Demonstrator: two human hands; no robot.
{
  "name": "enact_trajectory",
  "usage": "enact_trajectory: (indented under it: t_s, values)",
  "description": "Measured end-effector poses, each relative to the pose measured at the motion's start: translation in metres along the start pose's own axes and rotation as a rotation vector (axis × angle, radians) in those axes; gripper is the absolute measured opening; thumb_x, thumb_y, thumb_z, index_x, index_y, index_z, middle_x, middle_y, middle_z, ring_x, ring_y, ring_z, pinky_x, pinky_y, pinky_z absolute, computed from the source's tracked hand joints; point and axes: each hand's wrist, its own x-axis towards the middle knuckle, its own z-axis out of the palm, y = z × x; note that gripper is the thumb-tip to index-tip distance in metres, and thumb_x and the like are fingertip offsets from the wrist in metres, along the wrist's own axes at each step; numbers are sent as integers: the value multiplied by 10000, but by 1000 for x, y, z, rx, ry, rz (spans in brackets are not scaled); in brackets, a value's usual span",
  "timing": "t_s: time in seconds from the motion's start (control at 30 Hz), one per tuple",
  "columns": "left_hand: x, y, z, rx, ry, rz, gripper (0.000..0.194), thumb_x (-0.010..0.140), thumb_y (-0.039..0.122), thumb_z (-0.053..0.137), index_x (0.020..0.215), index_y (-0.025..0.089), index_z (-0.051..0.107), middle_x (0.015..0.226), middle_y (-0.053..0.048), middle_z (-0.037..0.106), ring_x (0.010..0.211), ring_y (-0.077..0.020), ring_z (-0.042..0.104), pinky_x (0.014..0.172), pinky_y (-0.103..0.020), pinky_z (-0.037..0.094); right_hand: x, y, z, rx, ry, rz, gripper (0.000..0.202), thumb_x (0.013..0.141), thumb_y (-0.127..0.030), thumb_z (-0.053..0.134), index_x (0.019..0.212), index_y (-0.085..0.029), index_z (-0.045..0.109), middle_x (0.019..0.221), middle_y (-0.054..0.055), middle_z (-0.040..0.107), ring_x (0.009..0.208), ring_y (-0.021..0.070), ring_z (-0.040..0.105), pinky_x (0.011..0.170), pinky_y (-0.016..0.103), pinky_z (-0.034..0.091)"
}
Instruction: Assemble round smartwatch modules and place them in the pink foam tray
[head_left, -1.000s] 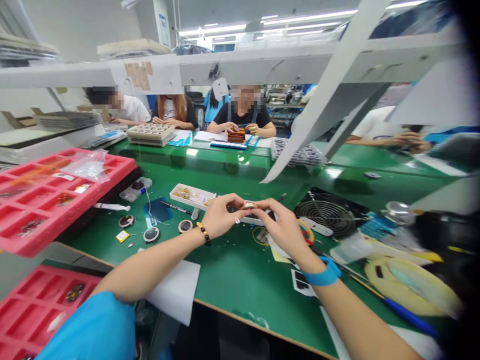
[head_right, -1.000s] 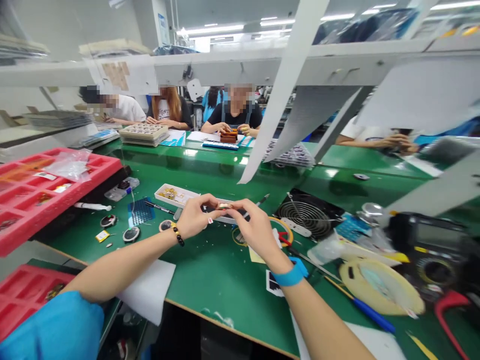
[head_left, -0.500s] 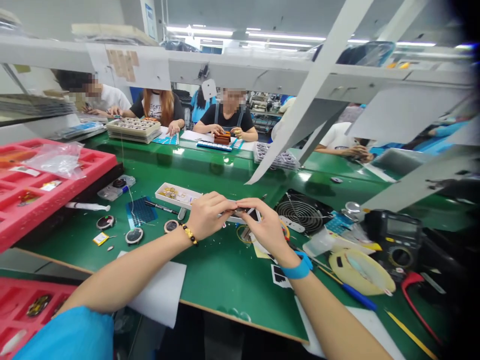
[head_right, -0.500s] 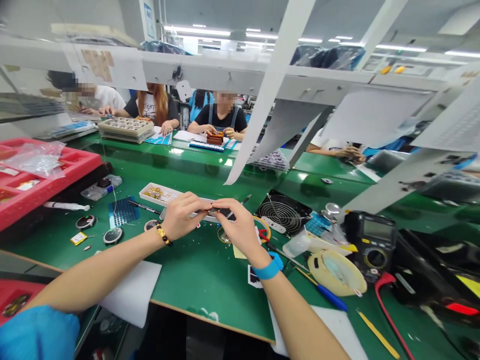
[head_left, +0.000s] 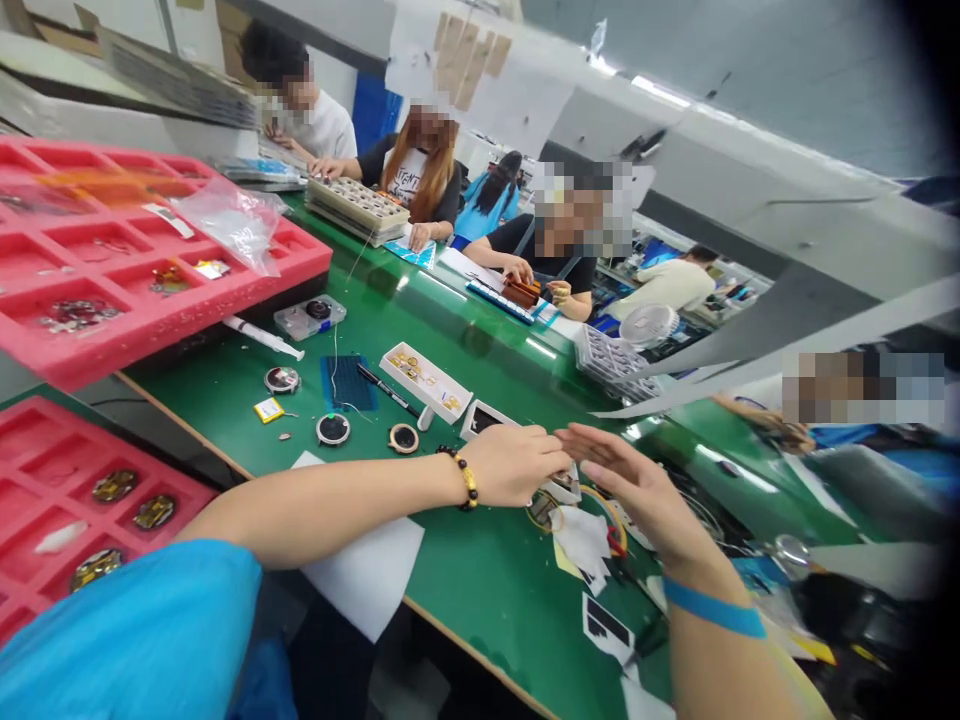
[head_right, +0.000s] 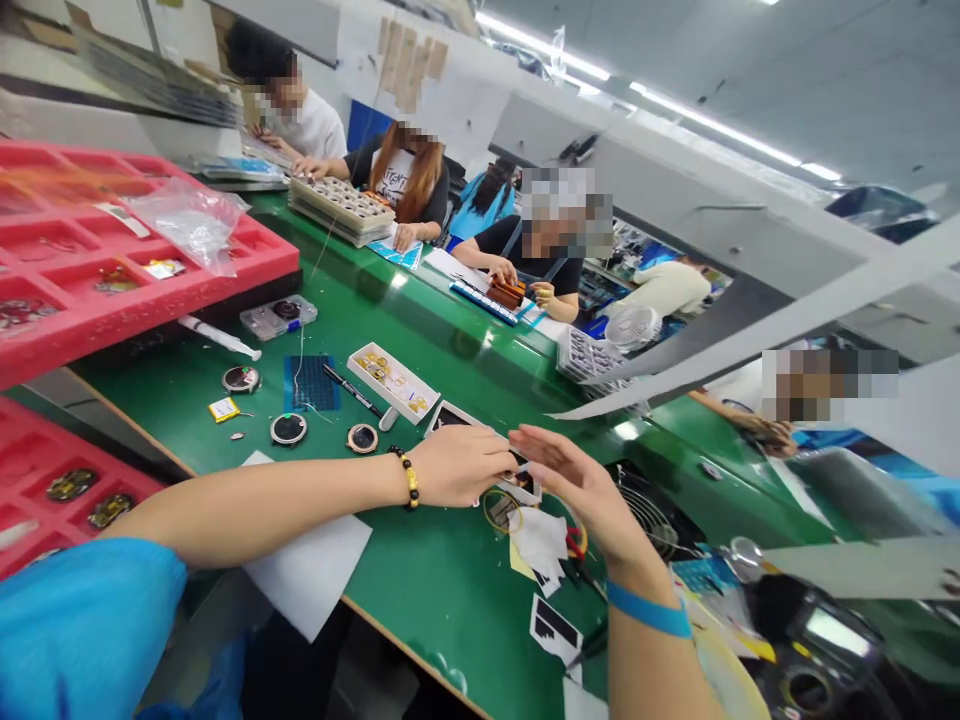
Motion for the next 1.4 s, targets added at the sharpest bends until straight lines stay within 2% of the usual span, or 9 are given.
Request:
enact_trajectory:
  t_s: [0.1,0.23,0.37,0.47,0.6,0.73,0.97,1.23,1.4]
  values:
    - [1,-2,0,-23,-44,-15,166,895,142,540,1033,134,632,1000,-91,659,962,-224,586,826,-361,475,25,-46,5,-215,-40,-13,693,835,-642,598,1367,-201,549,1363,77,521,1219,99,604,1028,169,557]
    - [2,3,-1,-86,-107,3,148,905,168,562,1012,125,656,983,-100,687,975,-246,621,795,-390,482,77,-98,46,-655,-126,-149,492,926,-589,477,1226,-253,675,1272,5,587,1155,79,606,1029,175,509]
    - [2,9,1,-116,-140,71,181,881,132,580,1030,113,681,1038,-108,709,1035,-267,637,858,-412,494,127,-117,99,-1109,-331,-210,403,957,-431,459,1263,-274,669,1255,21,595,1158,129,588,949,189,469]
    - [2,10,1,-117,-160,103,210,825,81,605,1016,114,687,1022,-100,716,1033,-277,644,841,-423,506,150,-119,118,-1240,-358,-173,365,937,-313,464,1202,-232,701,1170,63,629,1061,121,606,889,172,439]
    - [4,11,-5,-127,-171,97,117,883,121,587,956,129,678,957,-99,707,953,-243,656,750,-392,503,163,-116,114,-1264,-396,-121,279,865,-251,536,1040,-217,751,1029,56,660,881,78,597,811,144,402]
    - [4,9,-6,-135,-196,102,106,887,135,603,966,136,673,951,-89,705,940,-228,655,703,-373,490,165,-108,110,-1259,-426,-86,292,855,-264,550,1075,-260,742,1035,28,664,819,49,576,760,119,364]
    - [4,6,-3,-143,-211,84,110,906,166,593,964,128,679,980,-93,706,965,-250,645,702,-413,491,163,-104,110,-1146,-428,-80,236,854,-318,593,1013,-217,734,979,14,663,751,15,536,717,101,330]
    - [1,5,-4,-112,-224,76,167,864,156,628,1025,139,668,988,-96,685,958,-247,636,687,-388,494,151,-104,81,-913,-388,-94,320,869,-380,588,1050,-145,706,1025,9,661,813,-14,591,727,67,400]
    - [-1,4,-4,-88,-244,82,217,829,143,637,1045,138,654,1000,-88,678,957,-244,628,697,-364,500,145,-96,80,-844,-315,-102,328,915,-374,522,1142,-220,702,1113,-20,647,920,-19,604,825,55,430]
